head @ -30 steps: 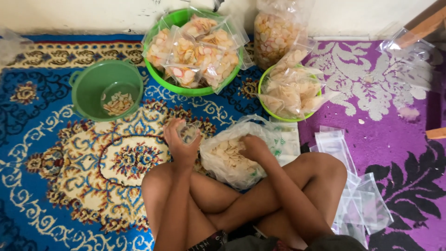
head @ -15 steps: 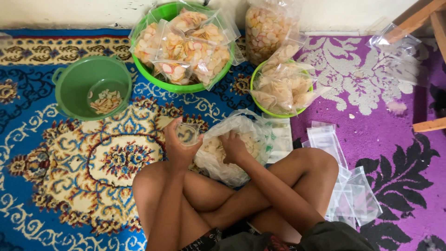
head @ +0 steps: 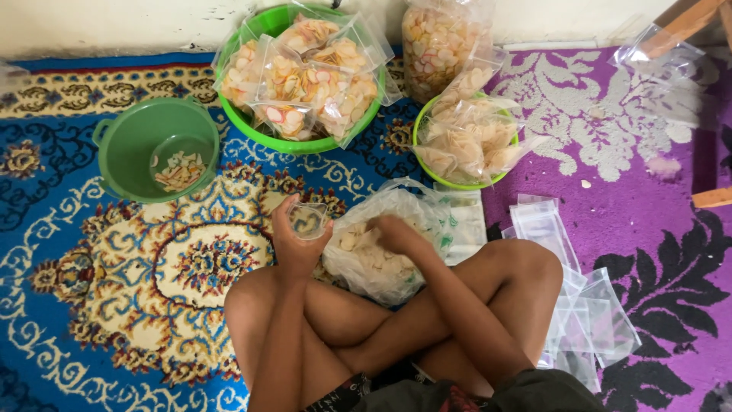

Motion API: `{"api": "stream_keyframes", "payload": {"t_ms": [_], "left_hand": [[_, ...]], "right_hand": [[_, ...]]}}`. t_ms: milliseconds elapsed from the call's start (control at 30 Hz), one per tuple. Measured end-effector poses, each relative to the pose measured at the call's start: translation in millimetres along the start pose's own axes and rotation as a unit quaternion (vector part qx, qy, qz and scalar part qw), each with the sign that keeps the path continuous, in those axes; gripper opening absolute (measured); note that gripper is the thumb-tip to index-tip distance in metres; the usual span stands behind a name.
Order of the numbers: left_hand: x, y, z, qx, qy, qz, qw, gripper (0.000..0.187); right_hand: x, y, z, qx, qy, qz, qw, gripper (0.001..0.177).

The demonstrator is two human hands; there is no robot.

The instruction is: A person sitting on the floor portions crackers from a large bag into smaller zip-lock bags using a small plastic cup and then seals them.

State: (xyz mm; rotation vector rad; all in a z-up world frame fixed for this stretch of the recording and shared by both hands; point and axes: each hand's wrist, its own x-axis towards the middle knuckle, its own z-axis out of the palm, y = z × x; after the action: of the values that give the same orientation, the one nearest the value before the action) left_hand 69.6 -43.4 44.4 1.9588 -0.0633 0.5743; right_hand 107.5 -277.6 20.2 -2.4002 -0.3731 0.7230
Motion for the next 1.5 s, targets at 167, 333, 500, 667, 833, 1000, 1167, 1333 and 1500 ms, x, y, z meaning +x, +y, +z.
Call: {"api": "stream_keyframes", "payload": {"t_ms": [167, 333, 500, 667, 833, 1000, 1167, 1333, 1500], "left_hand": [[1.5, 3.9, -0.2, -0.008, 0.004, 0.0, 1.0, 0.079], [0.4, 1.8, -0.5, -0.005, 0.015, -0.006, 1.0, 0.079], [0.3, 7.1, -3.1, 0.009, 0.014, -0.02, 1.0, 0.077], [0.8, 5.2, -1.1, 0.002, 0.027, -0.001, 1.0, 0.079], [0.7, 6.6, 0.9, 0.004, 0.029, -0.006, 1.0, 0.078], [4.5, 12.0, 4.0, 0.004, 0.012, 0.006, 1.0, 0.076], [4.4, 11.1, 7.7, 0.013, 0.012, 0.001, 1.0, 0.075], [4.6, 9.5, 8.9, 0.025, 0.011, -0.011, 1.0, 0.074], [4.9, 9.8, 8.6, 0.014, 0.009, -0.015, 1.0, 0.073]], "right_hand": [[7.2, 29.7, -14.6, 0.015, 0.04, 0.049, 0.998, 0.039], [-6.7, 13.6, -29.4, 0.146, 0.039, 0.079, 0.985, 0.042], [6.2, 47.7, -25.9, 0.309, 0.004, 0.129, 0.942, 0.045], [-23.9, 52.2, -55.7, 0.249, 0.004, 0.139, 0.958, 0.06], [-33.4, 63.7, -69.0, 0.13, 0.03, 0.131, 0.982, 0.058], [-21.7, 64.7, -60.9, 0.231, 0.0, 0.112, 0.966, 0.044], [-20.9, 69.3, -60.6, 0.197, -0.001, 0.095, 0.976, 0.035], [-29.3, 48.6, -77.2, 0.122, 0.005, 0.068, 0.99, 0.044], [-28.7, 51.0, -77.2, 0.13, -0.002, 0.048, 0.99, 0.053]]}}
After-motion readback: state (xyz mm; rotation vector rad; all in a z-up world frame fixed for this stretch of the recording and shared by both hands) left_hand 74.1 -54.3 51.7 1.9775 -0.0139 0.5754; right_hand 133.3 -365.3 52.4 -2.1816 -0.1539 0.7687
